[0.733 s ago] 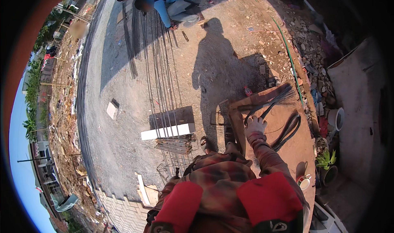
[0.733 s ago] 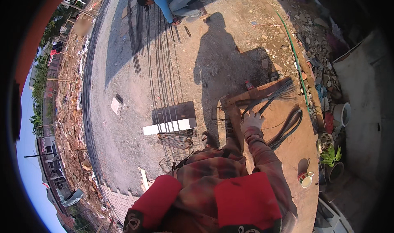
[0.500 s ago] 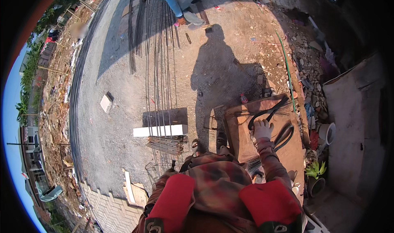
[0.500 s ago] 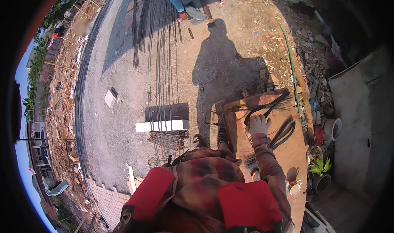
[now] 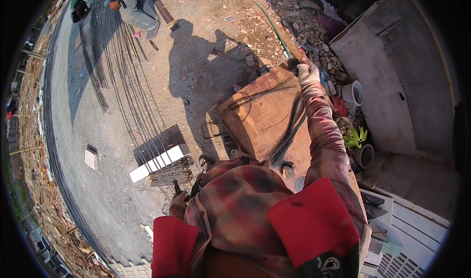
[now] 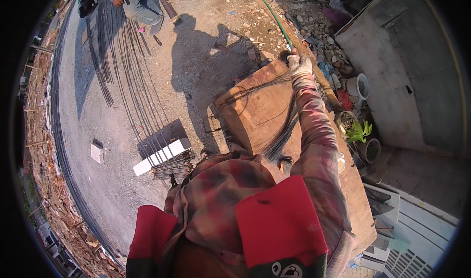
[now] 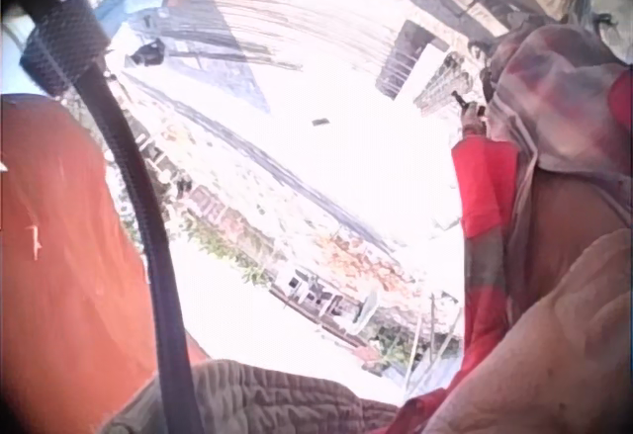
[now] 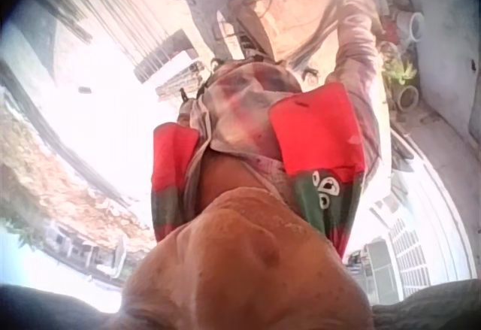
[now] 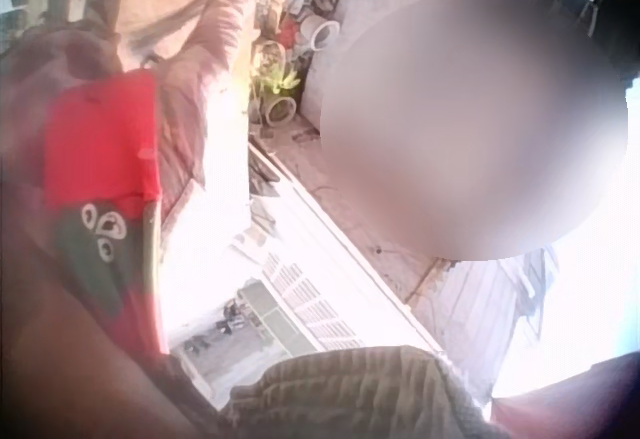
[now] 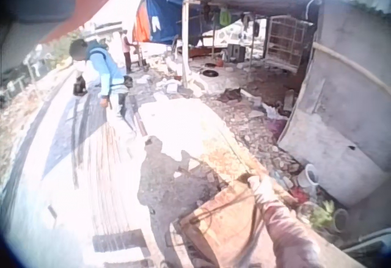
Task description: The person uses a tape measure and pliers to assemble a steel rebar reinforcement cage, tying wire around rebar rings and longitudinal bars while working on the ground.
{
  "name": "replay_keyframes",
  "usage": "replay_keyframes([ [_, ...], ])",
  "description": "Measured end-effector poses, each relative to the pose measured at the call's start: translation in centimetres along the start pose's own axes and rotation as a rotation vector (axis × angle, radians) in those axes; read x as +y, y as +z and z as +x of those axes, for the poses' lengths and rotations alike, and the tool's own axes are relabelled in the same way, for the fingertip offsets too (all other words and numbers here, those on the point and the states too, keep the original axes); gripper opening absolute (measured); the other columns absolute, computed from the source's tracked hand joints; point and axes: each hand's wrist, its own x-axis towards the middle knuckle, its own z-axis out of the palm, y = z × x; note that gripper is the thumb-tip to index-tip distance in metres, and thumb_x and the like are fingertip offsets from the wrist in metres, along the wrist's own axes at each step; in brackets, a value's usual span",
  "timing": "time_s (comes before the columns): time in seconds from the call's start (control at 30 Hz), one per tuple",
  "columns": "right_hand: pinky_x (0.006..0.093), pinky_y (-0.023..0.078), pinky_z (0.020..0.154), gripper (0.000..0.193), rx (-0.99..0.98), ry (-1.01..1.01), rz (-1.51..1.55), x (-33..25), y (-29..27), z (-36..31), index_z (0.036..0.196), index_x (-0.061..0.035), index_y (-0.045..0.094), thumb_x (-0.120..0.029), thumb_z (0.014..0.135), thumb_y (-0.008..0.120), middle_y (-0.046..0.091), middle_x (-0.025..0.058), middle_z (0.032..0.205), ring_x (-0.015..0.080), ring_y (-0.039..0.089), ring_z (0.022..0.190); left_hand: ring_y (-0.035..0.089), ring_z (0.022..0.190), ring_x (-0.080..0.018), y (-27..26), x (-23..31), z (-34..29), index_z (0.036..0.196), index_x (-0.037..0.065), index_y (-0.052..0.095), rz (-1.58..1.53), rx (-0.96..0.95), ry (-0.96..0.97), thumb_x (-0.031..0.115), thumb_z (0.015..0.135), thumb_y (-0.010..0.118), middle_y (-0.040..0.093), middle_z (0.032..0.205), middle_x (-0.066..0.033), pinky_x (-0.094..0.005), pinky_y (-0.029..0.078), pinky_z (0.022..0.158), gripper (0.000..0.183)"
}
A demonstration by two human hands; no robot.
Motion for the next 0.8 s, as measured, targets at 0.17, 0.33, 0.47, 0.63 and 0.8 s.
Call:
replay_keyframes([
  [0.17,0.0257,0.047,0.058,0.024,-0.080,0.283,0.685,-9.6,-4.5,2.1,0.094,-0.0006,0.061,-0.022,0.084,0.065,0.062,0.0039,0.075,0.0125,0.058,0.061,0.048,0.045,-0.0116,-0.5,5.0,-2.6,0.087,0.005,0.059,-0.328,-0.003,-0.034,0.027,0.083,0.061,0.062,0.073,-0.0077,-0.0263,0.039,0.041,0.022],
  [0.33,0.0266,0.045,0.053,0.031,-0.194,0.156,0.639,-15.0,-4.5,-0.1,0.100,-0.0002,0.053,-0.022,0.083,0.067,0.060,0.0057,0.075,0.0149,0.056,0.057,0.051,0.054,-0.0133,1.7,13.9,-5.4,0.100,0.007,0.055,-0.588,-0.246,0.156,0.034,0.088,0.055,0.063,0.086,-0.0135,-0.0281,0.044,0.048,0.030],
  [0.47,0.0253,0.043,0.048,0.025,-0.297,0.181,0.717,-17.0,-2.0,-3.0,0.096,-0.0027,0.055,-0.023,0.085,0.064,0.057,0.0032,0.069,0.0124,0.051,0.051,0.052,0.054,-0.0117,3.4,19.4,-5.7,0.102,0.002,0.059,-0.440,-0.493,0.346,0.038,0.089,0.054,0.063,0.084,-0.0114,-0.0262,0.042,0.047,0.039],
  [0.63,0.0235,0.045,0.057,0.047,-0.525,0.127,0.865,-18.7,3.3,-8.9,0.115,-0.0016,0.051,-0.025,0.080,0.071,0.055,0.0030,0.085,0.0104,0.054,0.069,0.060,0.067,-0.0166,8.2,23.8,-8.1,0.090,-0.001,0.061,-0.345,-0.530,0.400,0.041,0.087,0.056,0.065,0.091,-0.0155,-0.0282,0.049,0.058,0.043],
  [0.8,0.0290,0.047,0.063,0.034,-0.608,-0.210,0.603,-22.6,6.7,-13.5,0.109,0.0006,0.051,-0.006,0.077,0.062,0.057,0.0094,0.084,0.0152,0.055,0.073,0.059,0.072,-0.0201,12.0,26.4,-11.1,0.074,0.007,0.049,-0.552,-0.636,0.348,0.049,0.090,0.047,0.058,0.083,-0.0111,-0.0328,0.050,0.065,0.046],
])
